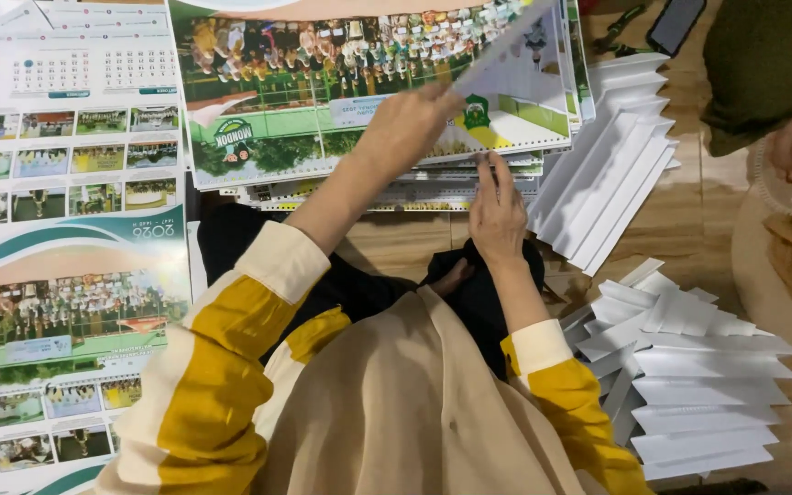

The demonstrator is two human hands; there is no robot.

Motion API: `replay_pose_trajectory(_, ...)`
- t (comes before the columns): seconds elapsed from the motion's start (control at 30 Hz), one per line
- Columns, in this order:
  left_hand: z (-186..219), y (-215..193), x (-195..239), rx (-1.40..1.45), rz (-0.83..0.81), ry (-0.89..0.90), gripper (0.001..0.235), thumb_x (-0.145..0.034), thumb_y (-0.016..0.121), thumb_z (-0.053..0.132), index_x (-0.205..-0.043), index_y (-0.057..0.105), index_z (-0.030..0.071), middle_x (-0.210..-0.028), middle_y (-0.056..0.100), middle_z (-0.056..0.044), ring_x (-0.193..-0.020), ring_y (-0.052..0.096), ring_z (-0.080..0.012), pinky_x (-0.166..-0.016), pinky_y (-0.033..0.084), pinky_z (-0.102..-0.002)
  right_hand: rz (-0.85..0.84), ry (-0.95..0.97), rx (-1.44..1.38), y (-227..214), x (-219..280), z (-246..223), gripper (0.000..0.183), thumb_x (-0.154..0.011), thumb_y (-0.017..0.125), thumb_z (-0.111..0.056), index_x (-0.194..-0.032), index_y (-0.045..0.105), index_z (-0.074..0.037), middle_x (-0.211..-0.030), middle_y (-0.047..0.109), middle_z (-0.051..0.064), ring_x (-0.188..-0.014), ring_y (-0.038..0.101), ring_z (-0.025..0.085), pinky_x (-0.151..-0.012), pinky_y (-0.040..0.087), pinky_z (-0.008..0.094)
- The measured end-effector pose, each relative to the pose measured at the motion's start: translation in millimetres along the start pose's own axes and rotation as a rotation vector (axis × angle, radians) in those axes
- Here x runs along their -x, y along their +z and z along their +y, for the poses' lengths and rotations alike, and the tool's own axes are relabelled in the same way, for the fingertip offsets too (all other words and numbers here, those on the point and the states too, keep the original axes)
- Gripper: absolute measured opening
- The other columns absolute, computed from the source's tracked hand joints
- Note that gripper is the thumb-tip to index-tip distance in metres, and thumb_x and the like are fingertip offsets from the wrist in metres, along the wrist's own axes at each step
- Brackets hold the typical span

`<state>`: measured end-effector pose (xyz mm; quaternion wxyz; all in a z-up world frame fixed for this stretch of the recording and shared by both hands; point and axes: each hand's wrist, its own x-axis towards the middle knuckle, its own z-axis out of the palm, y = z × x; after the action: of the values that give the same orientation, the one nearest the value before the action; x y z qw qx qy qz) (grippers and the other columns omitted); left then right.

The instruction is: The person sits on the floor and assembles wall calendars by inserting metal spiral rings into the punched holes of the calendar pages. They handle the calendar pages and the rings by hand, securing the binding and stacking the finished items.

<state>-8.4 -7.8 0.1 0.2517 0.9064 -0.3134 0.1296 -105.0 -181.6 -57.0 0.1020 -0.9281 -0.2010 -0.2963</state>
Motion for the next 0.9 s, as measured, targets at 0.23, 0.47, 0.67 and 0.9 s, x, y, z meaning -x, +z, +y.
replay_pose_trajectory(0.23,13,34,8,-0.212,-0.120,0.065,0.030,-0.075,0.064,0.017,-0.104,0.062,0.012,-0.090,0.060,-0.017,-0.074,0.064,-0.0360,-0.056,0.056,-0.041,0.043,-0.019,0.123,23,14,15,0.042,-0.084,0.040,-0.004,-0.123,0.054,-0.009,-0.127,0.046,0.010,-0.089,0.062,0.019,-0.075,0.048,0.031)
replay_pose_trajectory(0.47,10,35,7,-0.258,-0.155,0.070,0.030,-0.072,0.068,0.020,-0.100,0.063,0.011,-0.083,0.061,-0.015,-0.072,0.064,-0.0324,-0.055,0.056,-0.038,0.086,-0.043,0.169,25,11,15,0.036,-0.085,0.041,-0.005,-0.117,0.057,-0.009,-0.122,0.050,0.010,-0.080,0.061,0.019,-0.066,0.046,0.029)
replay_pose_trajectory(0.67,18,32,4,-0.319,-0.164,0.065,0.034,-0.069,0.074,0.027,-0.095,0.064,0.009,-0.084,0.061,-0.016,-0.074,0.064,-0.0322,-0.056,0.055,-0.037,0.090,0.004,0.149,21,7,13,0.038,-0.083,0.042,-0.007,-0.119,0.054,-0.012,-0.120,0.050,0.007,-0.072,0.061,0.018,-0.059,0.048,0.030)
replay_pose_trajectory(0.9,11,28,1,-0.169,-0.195,0.030,0.027,-0.073,0.070,0.020,-0.097,0.065,0.009,-0.083,0.064,-0.015,-0.071,0.065,-0.0309,-0.056,0.056,-0.037,0.045,0.047,0.066,16,9,10,0.037,-0.082,0.044,-0.006,-0.118,0.052,-0.009,-0.119,0.048,0.011,-0.058,0.060,0.022,-0.055,0.051,0.033)
